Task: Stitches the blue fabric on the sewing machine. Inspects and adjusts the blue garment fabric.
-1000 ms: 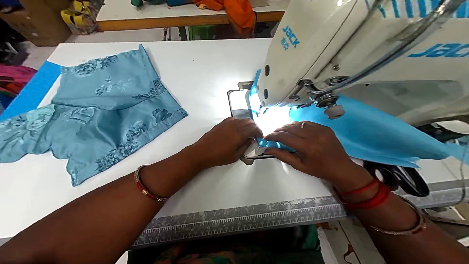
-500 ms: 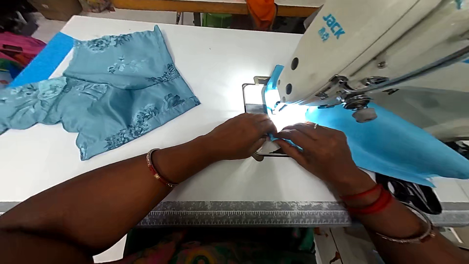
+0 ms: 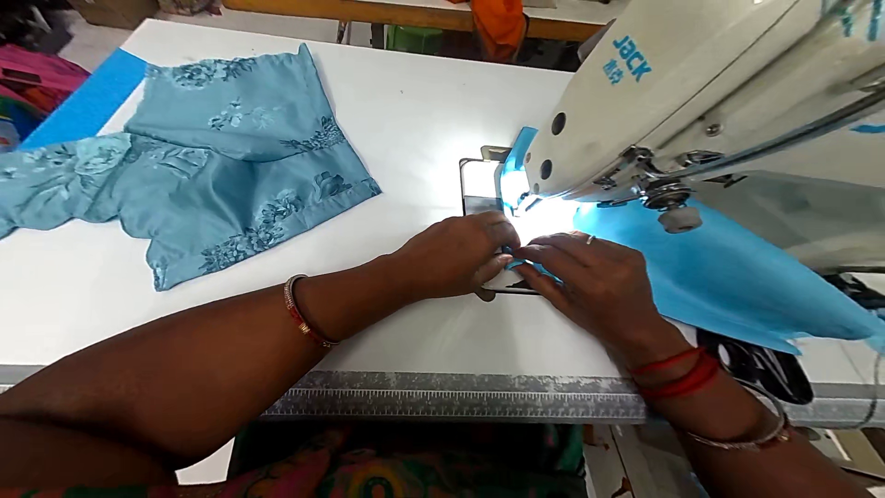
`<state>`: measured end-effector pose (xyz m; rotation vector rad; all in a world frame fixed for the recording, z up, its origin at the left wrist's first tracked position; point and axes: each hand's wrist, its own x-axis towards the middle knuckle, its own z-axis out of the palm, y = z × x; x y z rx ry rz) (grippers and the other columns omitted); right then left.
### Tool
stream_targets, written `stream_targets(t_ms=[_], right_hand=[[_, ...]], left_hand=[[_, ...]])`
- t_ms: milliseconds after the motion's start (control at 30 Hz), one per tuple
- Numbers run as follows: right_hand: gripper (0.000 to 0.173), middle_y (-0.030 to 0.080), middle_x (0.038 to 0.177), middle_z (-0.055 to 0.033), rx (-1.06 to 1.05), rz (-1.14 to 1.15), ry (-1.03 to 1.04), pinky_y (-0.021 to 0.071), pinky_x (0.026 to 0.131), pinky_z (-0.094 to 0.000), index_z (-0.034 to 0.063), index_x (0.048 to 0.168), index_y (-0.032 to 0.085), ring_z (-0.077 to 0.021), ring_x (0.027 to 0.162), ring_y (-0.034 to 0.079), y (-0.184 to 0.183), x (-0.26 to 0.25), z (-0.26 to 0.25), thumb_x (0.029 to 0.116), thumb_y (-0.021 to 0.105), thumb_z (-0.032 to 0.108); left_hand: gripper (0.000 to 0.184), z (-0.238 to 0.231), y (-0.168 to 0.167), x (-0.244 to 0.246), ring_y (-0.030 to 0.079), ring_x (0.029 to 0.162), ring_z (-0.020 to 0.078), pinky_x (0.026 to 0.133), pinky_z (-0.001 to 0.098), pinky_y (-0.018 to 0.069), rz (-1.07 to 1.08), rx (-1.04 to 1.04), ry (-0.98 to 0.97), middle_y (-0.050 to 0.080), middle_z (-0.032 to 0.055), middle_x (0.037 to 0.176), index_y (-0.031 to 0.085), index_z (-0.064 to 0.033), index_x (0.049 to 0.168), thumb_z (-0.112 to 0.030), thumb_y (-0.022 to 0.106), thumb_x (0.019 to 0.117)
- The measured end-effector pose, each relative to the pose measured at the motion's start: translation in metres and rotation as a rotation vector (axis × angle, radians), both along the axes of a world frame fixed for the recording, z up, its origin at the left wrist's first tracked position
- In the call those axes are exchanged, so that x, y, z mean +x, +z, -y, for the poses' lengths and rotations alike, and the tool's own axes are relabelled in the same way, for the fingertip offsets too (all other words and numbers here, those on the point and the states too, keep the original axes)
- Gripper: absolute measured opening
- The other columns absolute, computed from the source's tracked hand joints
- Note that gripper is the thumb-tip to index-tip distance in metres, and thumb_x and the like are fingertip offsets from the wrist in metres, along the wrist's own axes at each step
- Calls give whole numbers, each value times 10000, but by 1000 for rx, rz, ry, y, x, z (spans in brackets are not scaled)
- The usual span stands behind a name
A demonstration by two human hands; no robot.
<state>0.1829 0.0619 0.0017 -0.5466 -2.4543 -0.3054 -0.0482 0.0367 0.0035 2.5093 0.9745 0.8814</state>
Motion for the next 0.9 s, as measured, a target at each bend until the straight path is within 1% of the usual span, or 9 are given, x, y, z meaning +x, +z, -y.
stream_targets(t_ms=[100,167,233,367,500,567,667,833,900], right_hand=[[221,758,940,-124,39,8,-16,540,656,-353,49,945,771,-267,814,719,-2,-2,1,988,596,177],[209,752,932,-133,66,18,-36,526,617,-357,38,956,760,-276,785,713,-2,-3,1,981,588,155],[198,740,912,-140,89,24,-51,501,578,-360,33,954,743,-279,750,699,-2,-4,2,977,579,141],[191,732,874,-129,120,14,-83,472,555,-359,43,919,735,-272,713,680,-3,-6,3,965,586,154],[218,711,809,-120,126,-13,-111,453,533,-363,45,878,721,-264,669,660,-4,-7,5,968,573,178],[216,700,783,-115,135,-18,-107,446,523,-354,45,849,717,-260,650,648,-5,-6,5,957,576,167],[233,701,770,-105,132,-31,-100,464,547,-347,57,820,720,-252,664,653,-7,-6,5,961,585,185],[245,729,821,-84,68,-39,-40,529,614,-333,79,841,736,-232,751,702,-7,-2,3,972,581,217],[257,727,836,-67,31,-50,5,530,634,-332,95,837,757,-216,776,695,-5,-1,2,957,569,222]], left_hand=[[208,2,2,0,702,994,260,845,362,569,2,-23,1,706,173,1087,709,35,1104,-30,584,951],[234,3,4,0,699,995,265,844,369,567,1,-39,1,705,178,1096,707,42,1120,-14,576,935],[243,2,2,0,703,976,257,827,369,571,10,-31,0,706,174,1085,708,42,1115,-52,584,929],[257,4,2,4,699,980,229,827,360,570,19,-75,36,706,153,1080,713,21,1102,-176,676,942],[211,13,5,11,710,917,230,774,363,576,11,-72,137,713,145,1021,730,21,1031,-166,672,950],[180,19,9,15,714,862,230,724,357,577,-31,-27,170,715,139,980,735,21,968,-140,654,966],[166,19,3,13,712,812,236,699,356,580,-102,118,142,709,128,928,729,4,918,-130,645,965],[130,15,-4,15,720,798,242,692,352,591,-166,319,97,711,122,891,735,-10,900,-97,642,926],[110,14,-4,13,713,811,239,717,342,586,-182,359,72,704,115,890,732,-17,893,-76,641,914]])
